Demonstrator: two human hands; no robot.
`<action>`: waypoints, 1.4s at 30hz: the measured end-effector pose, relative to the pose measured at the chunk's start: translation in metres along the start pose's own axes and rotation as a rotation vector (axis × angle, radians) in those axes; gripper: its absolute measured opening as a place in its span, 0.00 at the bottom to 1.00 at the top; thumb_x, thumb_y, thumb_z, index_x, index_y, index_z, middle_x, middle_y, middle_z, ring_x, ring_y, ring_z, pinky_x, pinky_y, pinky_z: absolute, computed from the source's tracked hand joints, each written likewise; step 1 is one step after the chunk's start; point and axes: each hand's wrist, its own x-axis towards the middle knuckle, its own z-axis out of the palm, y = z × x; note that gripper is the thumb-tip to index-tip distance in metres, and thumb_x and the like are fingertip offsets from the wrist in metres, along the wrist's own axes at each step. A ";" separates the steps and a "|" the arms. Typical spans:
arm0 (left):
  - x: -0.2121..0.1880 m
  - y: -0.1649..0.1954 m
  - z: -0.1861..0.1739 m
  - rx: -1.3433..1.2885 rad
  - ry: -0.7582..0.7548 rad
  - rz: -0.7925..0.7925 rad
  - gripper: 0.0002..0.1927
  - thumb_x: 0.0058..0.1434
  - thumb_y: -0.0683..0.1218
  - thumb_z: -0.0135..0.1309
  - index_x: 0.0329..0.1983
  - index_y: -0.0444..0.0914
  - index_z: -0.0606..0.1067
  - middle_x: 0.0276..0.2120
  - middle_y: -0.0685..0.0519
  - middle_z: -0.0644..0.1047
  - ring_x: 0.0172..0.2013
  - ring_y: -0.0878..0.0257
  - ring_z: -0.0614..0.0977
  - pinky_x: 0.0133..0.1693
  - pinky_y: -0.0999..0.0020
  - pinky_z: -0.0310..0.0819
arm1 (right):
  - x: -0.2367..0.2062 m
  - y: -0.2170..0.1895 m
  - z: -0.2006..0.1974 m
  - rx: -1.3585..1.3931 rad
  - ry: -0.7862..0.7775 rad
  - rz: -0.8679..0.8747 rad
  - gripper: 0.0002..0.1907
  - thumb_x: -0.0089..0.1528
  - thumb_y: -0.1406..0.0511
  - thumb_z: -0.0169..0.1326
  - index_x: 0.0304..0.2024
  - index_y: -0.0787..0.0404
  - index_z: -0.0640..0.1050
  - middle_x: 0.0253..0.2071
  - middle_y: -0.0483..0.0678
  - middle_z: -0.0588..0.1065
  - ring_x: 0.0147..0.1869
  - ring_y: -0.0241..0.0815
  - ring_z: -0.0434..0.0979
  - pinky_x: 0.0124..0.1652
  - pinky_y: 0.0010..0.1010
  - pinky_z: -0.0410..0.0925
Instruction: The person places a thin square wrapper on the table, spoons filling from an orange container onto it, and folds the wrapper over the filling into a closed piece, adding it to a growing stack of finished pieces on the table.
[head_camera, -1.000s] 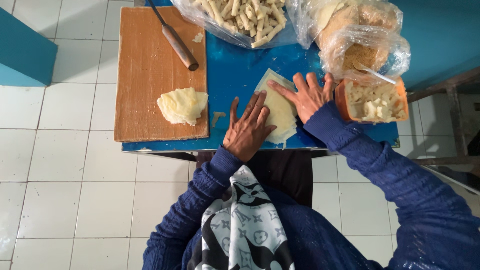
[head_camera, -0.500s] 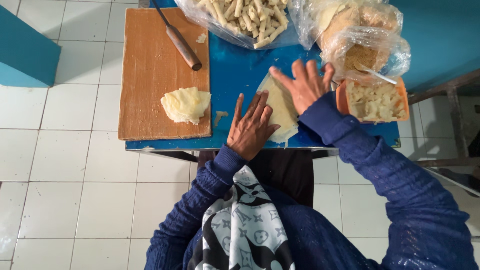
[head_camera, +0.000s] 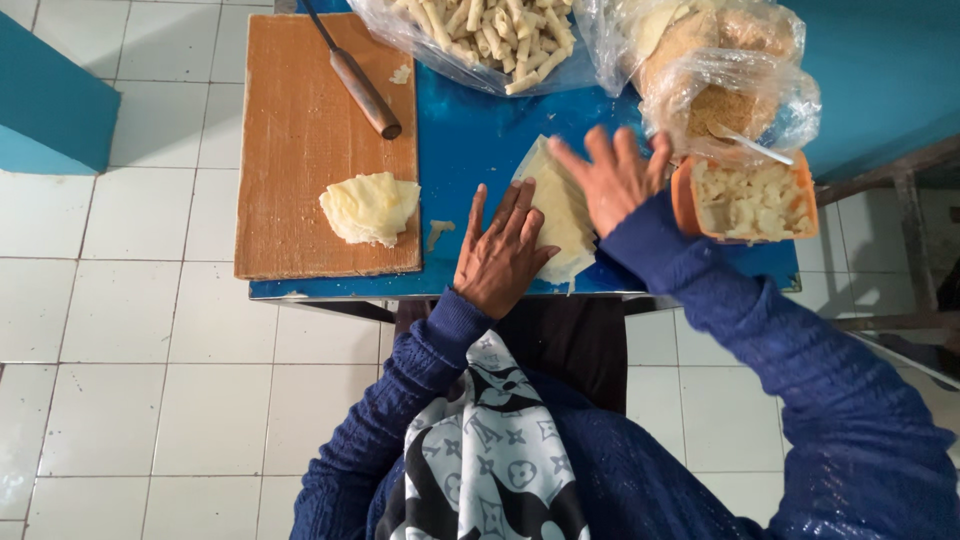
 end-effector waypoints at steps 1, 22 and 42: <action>0.001 0.000 0.000 -0.005 -0.001 0.000 0.24 0.65 0.58 0.56 0.52 0.35 0.68 0.68 0.40 0.64 0.71 0.51 0.62 0.72 0.40 0.42 | -0.007 -0.004 -0.002 0.000 -0.019 -0.016 0.36 0.62 0.70 0.48 0.71 0.35 0.68 0.50 0.43 0.67 0.56 0.44 0.66 0.58 0.60 0.52; -0.002 -0.004 0.002 -0.093 0.032 0.026 0.22 0.66 0.54 0.58 0.53 0.36 0.67 0.68 0.40 0.65 0.70 0.49 0.65 0.72 0.39 0.40 | -0.178 0.043 -0.062 0.264 0.078 0.585 0.50 0.54 0.79 0.52 0.78 0.40 0.68 0.46 0.52 0.60 0.58 0.57 0.61 0.56 0.50 0.53; -0.009 -0.008 0.009 -0.101 0.136 0.105 0.36 0.68 0.52 0.58 0.70 0.42 0.51 0.70 0.39 0.64 0.71 0.45 0.66 0.72 0.35 0.41 | -0.212 0.026 -0.045 0.116 0.131 0.643 0.45 0.60 0.78 0.52 0.78 0.44 0.66 0.46 0.50 0.58 0.56 0.54 0.59 0.60 0.50 0.51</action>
